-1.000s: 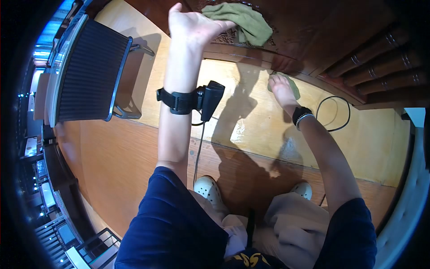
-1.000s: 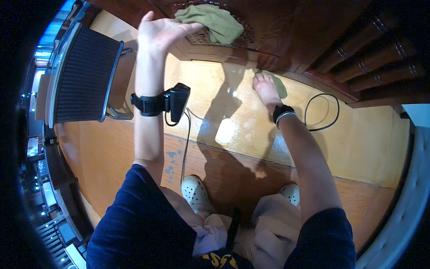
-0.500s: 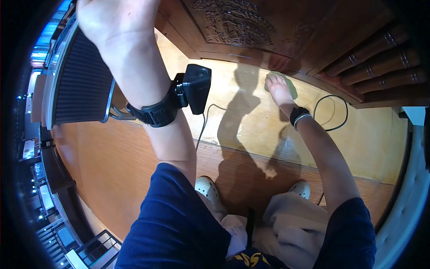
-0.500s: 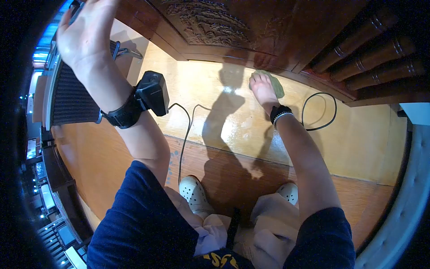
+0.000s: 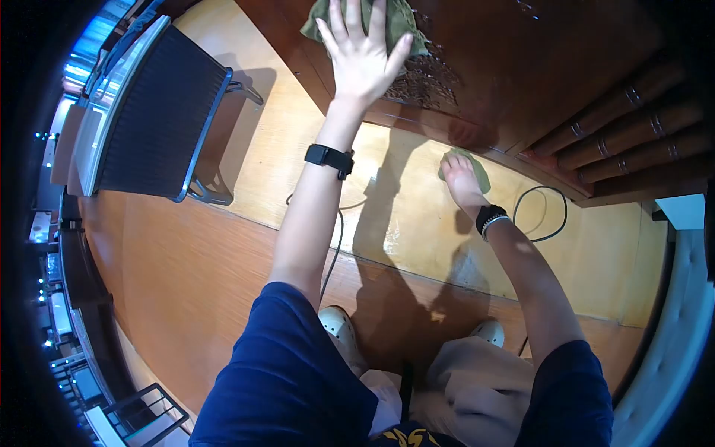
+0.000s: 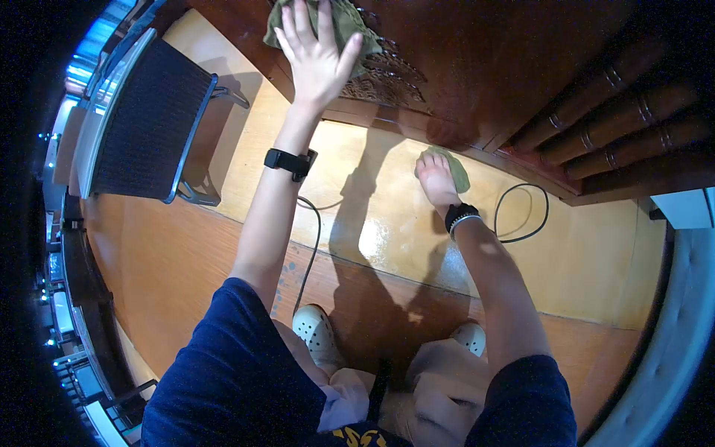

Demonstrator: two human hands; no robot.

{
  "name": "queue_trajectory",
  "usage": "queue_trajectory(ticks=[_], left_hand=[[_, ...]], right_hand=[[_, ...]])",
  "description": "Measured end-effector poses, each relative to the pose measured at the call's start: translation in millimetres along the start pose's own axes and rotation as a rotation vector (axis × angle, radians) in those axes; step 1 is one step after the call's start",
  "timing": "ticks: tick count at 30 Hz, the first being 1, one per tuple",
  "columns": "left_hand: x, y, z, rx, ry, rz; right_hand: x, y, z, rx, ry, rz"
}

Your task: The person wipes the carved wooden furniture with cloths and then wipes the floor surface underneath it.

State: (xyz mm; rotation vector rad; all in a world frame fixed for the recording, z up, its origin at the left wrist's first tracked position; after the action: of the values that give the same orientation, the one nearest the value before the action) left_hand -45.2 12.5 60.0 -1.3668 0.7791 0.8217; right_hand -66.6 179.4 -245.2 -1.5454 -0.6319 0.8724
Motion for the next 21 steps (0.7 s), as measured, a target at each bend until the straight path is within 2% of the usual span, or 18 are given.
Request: queue_trajectory(ticks=[1,2,3,5,8,10,11,13,16,21], left_hand=[[2,3,-3,0.017,-0.024,-0.031],[-1,-11,7,-0.127,0.032,0.060],[11,23,-13,-0.099,0.009,-0.052],[9,17,-12,-0.052,0.011,0.041],[10,16,-11,-0.046,-0.002,0.009],[11,16,-11,-0.043,-0.011,-0.021],[13,15,-12,-0.045,-0.012,-0.014],[22,22,-15,-0.032,-0.038,-0.054],[45,30,-18,-0.048,-0.051,-0.102],[81,49,-24,-0.082,-0.035,-0.256]], right_hand=[[0,-1,-1,0.000,-0.006,0.010],[0,4,1,0.000,0.002,-0.020],[0,8,3,0.000,0.009,-0.050],[-3,2,-1,0.026,-0.005,-0.008],[-3,-1,-5,0.091,-0.011,-0.042],[-4,6,-6,0.147,0.028,-0.175],[-7,-6,-11,0.151,0.025,-0.171],[-3,-11,-10,0.045,0.099,-0.348],[-1,-11,-6,0.016,0.163,-0.378],[2,-5,-2,0.006,0.121,-0.392]])
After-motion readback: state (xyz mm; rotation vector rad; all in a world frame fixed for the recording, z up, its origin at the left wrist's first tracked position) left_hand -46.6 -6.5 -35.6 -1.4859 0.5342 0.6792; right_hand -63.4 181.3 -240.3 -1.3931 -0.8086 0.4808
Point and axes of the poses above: each hand's wrist, its own x-axis away from the middle knuckle, its own y-axis out of the palm, z = x × y, the point moved 10 cm from there along -x, towards the middle knuckle
